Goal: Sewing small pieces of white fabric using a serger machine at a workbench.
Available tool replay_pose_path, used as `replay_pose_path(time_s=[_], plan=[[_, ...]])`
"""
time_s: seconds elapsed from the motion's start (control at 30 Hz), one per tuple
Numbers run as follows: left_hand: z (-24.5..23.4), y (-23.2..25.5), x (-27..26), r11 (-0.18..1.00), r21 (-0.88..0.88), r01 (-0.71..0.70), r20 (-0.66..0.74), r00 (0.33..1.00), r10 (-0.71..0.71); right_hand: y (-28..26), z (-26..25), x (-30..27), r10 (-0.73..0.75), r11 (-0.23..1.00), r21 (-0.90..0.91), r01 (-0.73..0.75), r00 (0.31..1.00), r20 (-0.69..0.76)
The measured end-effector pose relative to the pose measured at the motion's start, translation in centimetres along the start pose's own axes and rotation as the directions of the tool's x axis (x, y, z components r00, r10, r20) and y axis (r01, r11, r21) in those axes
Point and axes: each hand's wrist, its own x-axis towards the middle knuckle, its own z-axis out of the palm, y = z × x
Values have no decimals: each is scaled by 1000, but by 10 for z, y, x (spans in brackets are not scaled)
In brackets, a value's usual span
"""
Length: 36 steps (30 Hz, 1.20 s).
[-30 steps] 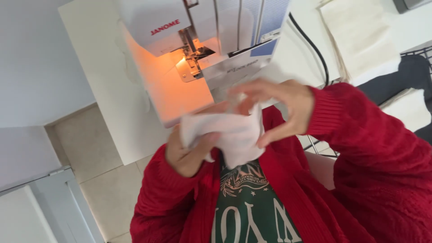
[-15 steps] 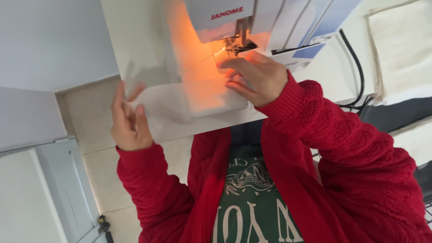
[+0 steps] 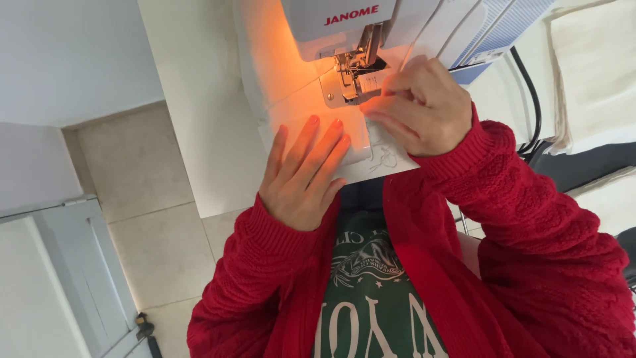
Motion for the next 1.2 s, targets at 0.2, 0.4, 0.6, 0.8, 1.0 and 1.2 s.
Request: replay_pose_path(time_s=[0.2, 0.4, 0.6, 0.8, 1.0, 1.2], plan=[[-3, -7, 9, 1000, 5, 3, 14, 1000, -3, 8, -1, 6, -118, 990, -78, 120, 993, 26], [-2, -10, 17, 1000, 3, 17, 12, 1000, -17, 17, -1, 10, -142, 973, -186, 139, 990, -5], [-5, -13, 21, 1000, -12, 15, 39, 999, -15, 16, 10, 12, -151, 918, -373, 136, 988, -13], [0, -18, 26, 999, -15, 30, 64, 998, -29, 27, 24, -5, -173, 914, -384, 129, 982, -82], [5, -23, 34, 999, -13, 47, 104, 994, -45, 34, 29, -16, -149, 933, -343, 107, 984, -97], [8, -24, 42, 997, 2, 73, 99, 992, -73, 35, 30, -16, -147, 940, -324, 106, 984, -105]])
